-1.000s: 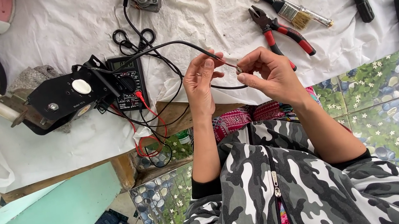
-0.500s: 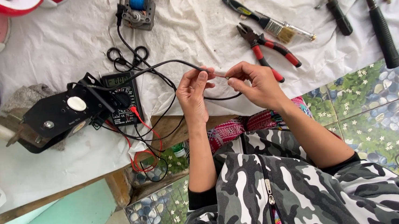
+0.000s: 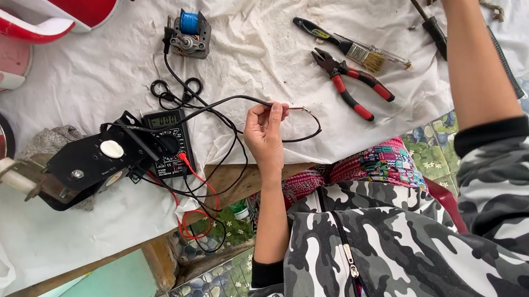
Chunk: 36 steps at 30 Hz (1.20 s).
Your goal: Cleaning a motor component with a brush, using pliers for adjustment, and handling a small roll of tape.
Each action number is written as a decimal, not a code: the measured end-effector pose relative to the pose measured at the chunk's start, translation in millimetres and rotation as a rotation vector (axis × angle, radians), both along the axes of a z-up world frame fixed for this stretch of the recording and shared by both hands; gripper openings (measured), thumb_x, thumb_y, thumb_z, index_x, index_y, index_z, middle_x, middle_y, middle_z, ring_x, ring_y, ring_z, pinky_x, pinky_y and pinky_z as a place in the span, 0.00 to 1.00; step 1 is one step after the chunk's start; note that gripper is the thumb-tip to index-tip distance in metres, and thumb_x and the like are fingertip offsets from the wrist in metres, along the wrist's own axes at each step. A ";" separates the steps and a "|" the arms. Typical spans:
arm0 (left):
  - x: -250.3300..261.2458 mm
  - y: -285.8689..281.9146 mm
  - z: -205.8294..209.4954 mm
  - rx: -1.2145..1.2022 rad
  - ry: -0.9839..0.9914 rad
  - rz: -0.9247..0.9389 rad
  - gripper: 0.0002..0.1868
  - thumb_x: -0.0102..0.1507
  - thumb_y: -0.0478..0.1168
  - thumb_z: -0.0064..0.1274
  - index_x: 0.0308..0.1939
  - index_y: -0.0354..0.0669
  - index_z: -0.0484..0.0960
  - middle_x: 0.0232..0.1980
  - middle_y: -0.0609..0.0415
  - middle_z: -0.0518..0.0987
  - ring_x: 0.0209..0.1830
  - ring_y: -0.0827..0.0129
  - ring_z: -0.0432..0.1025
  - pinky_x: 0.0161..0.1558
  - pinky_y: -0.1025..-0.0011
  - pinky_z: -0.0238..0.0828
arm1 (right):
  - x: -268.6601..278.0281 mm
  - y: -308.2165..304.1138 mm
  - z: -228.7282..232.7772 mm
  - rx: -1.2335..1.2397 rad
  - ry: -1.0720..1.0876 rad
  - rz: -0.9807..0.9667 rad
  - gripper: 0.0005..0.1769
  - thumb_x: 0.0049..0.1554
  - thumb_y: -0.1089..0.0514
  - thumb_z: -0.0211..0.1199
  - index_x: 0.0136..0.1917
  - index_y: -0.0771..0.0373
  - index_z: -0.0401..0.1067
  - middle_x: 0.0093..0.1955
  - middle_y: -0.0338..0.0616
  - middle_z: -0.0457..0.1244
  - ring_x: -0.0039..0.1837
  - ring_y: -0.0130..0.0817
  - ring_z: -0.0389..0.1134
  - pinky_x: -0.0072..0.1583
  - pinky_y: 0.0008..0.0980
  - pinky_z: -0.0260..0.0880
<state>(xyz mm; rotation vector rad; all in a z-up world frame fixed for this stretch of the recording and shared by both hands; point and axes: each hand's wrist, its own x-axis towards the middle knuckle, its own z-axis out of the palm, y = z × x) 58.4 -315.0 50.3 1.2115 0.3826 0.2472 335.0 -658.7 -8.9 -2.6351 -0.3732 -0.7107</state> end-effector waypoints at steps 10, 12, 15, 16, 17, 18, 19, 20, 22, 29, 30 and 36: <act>1.5 -6.4 11.5 0.297 0.019 0.008 0.09 0.66 0.38 0.56 0.47 0.36 0.80 0.40 0.52 0.83 0.40 0.72 0.77 0.48 0.75 0.77 | -85.5 66.4 88.0 1.374 0.860 0.448 0.07 0.72 0.58 0.54 0.58 0.60 0.72 0.54 0.38 0.68 0.49 0.21 0.70 0.53 0.15 0.70; 2.3 -12.7 21.4 0.451 0.043 0.056 0.10 0.64 0.40 0.59 0.46 0.39 0.82 0.38 0.56 0.83 0.36 0.75 0.75 0.43 0.78 0.73 | -124.7 85.3 87.7 1.483 0.915 0.604 0.11 0.71 0.60 0.51 0.58 0.64 0.73 0.50 0.42 0.68 0.48 0.24 0.71 0.55 0.18 0.75; 3.6 -23.1 34.5 0.527 -0.119 0.026 0.11 0.64 0.43 0.64 0.49 0.46 0.86 0.44 0.55 0.86 0.44 0.72 0.80 0.48 0.75 0.78 | -173.1 107.3 65.0 1.700 1.073 0.554 0.16 0.65 0.58 0.57 0.58 0.75 0.70 0.48 0.60 0.70 0.47 0.41 0.76 0.52 0.33 0.79; 4.5 -27.2 38.6 0.495 -0.192 -0.011 0.18 0.63 0.43 0.65 0.55 0.47 0.84 0.51 0.53 0.85 0.50 0.70 0.79 0.50 0.74 0.78 | -185.4 115.1 60.8 1.766 1.140 0.572 0.15 0.65 0.59 0.57 0.58 0.75 0.70 0.48 0.59 0.70 0.46 0.40 0.77 0.49 0.30 0.78; 5.9 -30.6 42.7 0.464 -0.266 -0.044 0.24 0.62 0.44 0.66 0.62 0.47 0.82 0.58 0.52 0.83 0.56 0.69 0.78 0.53 0.73 0.78 | -196.6 124.0 56.8 1.828 1.210 0.594 0.15 0.65 0.59 0.56 0.58 0.75 0.69 0.49 0.58 0.70 0.45 0.39 0.77 0.46 0.27 0.78; 3.4 -31.3 50.2 0.467 -0.261 -0.038 0.24 0.62 0.44 0.66 0.62 0.47 0.82 0.58 0.52 0.83 0.56 0.69 0.78 0.53 0.73 0.78 | -205.2 130.5 55.6 1.827 1.219 0.597 0.15 0.65 0.59 0.56 0.58 0.75 0.69 0.49 0.58 0.70 0.45 0.39 0.77 0.46 0.27 0.78; 1.2 -32.5 57.7 0.488 -0.284 -0.053 0.25 0.61 0.42 0.68 0.62 0.46 0.81 0.59 0.52 0.82 0.57 0.68 0.78 0.53 0.73 0.79 | -214.1 136.3 54.6 1.894 1.246 0.582 0.17 0.64 0.60 0.57 0.60 0.77 0.66 0.49 0.60 0.69 0.44 0.39 0.77 0.45 0.28 0.79; -0.8 -33.9 65.2 0.509 -0.307 -0.069 0.27 0.60 0.41 0.69 0.62 0.46 0.81 0.59 0.52 0.82 0.58 0.68 0.78 0.54 0.73 0.80 | -222.9 141.8 53.7 1.961 1.273 0.566 0.19 0.64 0.62 0.57 0.63 0.79 0.64 0.50 0.62 0.69 0.42 0.39 0.77 0.44 0.29 0.79; -3.6 -31.1 67.3 0.534 -0.321 -0.061 0.26 0.59 0.40 0.69 0.61 0.46 0.82 0.59 0.53 0.82 0.58 0.68 0.78 0.53 0.74 0.80 | -228.3 147.1 54.3 2.015 1.291 0.555 0.19 0.64 0.63 0.56 0.63 0.78 0.63 0.49 0.62 0.68 0.42 0.40 0.77 0.45 0.29 0.79; -10.7 -29.2 66.5 0.482 -0.340 -0.065 0.25 0.60 0.42 0.69 0.60 0.45 0.82 0.59 0.50 0.82 0.55 0.67 0.78 0.51 0.73 0.80 | -244.2 153.0 65.4 2.091 1.250 0.582 0.22 0.65 0.67 0.54 0.71 0.73 0.60 0.49 0.67 0.69 0.41 0.44 0.77 0.43 0.31 0.82; -12.5 -29.8 58.7 0.483 -0.339 -0.067 0.25 0.60 0.42 0.69 0.60 0.45 0.82 0.59 0.50 0.82 0.55 0.67 0.78 0.51 0.73 0.80 | -246.3 154.4 67.6 2.092 1.249 0.581 0.22 0.65 0.67 0.54 0.71 0.73 0.60 0.49 0.67 0.69 0.41 0.44 0.77 0.43 0.31 0.82; -16.5 -25.7 34.4 0.085 -0.268 -0.115 0.20 0.67 0.37 0.59 0.62 0.36 0.78 0.50 0.43 0.83 0.44 0.67 0.81 0.45 0.73 0.80 | -256.8 163.7 77.0 1.660 1.001 0.588 0.20 0.62 0.65 0.61 0.65 0.72 0.64 0.45 0.59 0.69 0.42 0.38 0.75 0.44 0.27 0.79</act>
